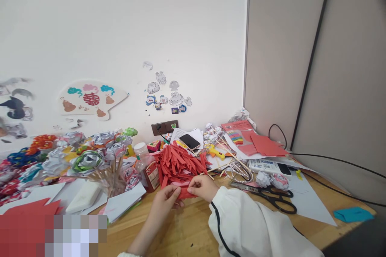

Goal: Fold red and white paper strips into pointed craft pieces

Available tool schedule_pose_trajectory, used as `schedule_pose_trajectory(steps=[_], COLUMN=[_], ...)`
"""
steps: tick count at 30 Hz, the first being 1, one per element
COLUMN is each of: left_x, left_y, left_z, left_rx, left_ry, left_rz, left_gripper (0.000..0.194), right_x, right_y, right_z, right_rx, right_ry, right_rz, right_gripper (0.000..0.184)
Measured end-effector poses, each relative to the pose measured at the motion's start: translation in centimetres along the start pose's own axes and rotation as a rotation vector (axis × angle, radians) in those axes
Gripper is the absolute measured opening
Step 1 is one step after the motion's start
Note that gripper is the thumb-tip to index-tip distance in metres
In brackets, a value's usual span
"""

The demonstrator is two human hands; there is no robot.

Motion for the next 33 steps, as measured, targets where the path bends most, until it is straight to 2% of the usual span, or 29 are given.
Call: schedule_pose_trajectory(steps=[7,12,21,27,33], left_x=[-0.1,-0.4,-0.7,-0.7,-0.7], left_y=[-0.1,-0.4,-0.5,-0.4,-0.4], left_z=[-0.1,-0.1,-0.3,-0.4,-0.4], left_rx=[-0.019,-0.018,-0.008,0.018,0.014], left_ry=[-0.007,-0.005,-0.026,-0.049,-0.072], left_rz=[0.051,0.087,0.056,0.042,0.036], left_gripper=[0.028,0.026,0.027,0.028,0.028], right_x=[0.0,0.7,0.7,1.5,2.0], right_y=[0.3,0.2,0.1,-0.1,-0.3], right_z=[-1.5,-2.3,-2.5,-2.8,-3.0], right_rx=[0.03,0.147,0.144,0.189,0.173], right_ry=[-0.043,0.049,-0.137,0.03,0.238], right_rz=[0.017,0.047,-0.14,-0.158,-0.035], right_gripper=[0.028,0.031,0.024,0.031,0.038])
Point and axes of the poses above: each hand's wrist, its own y-axis towards the middle knuckle, its own z-axis out of the palm, x = y × z, the point moved 1 cm from there along y, towards the middle knuckle, and after that the axes turned 5 degrees about -z, right-handed, at the moved point
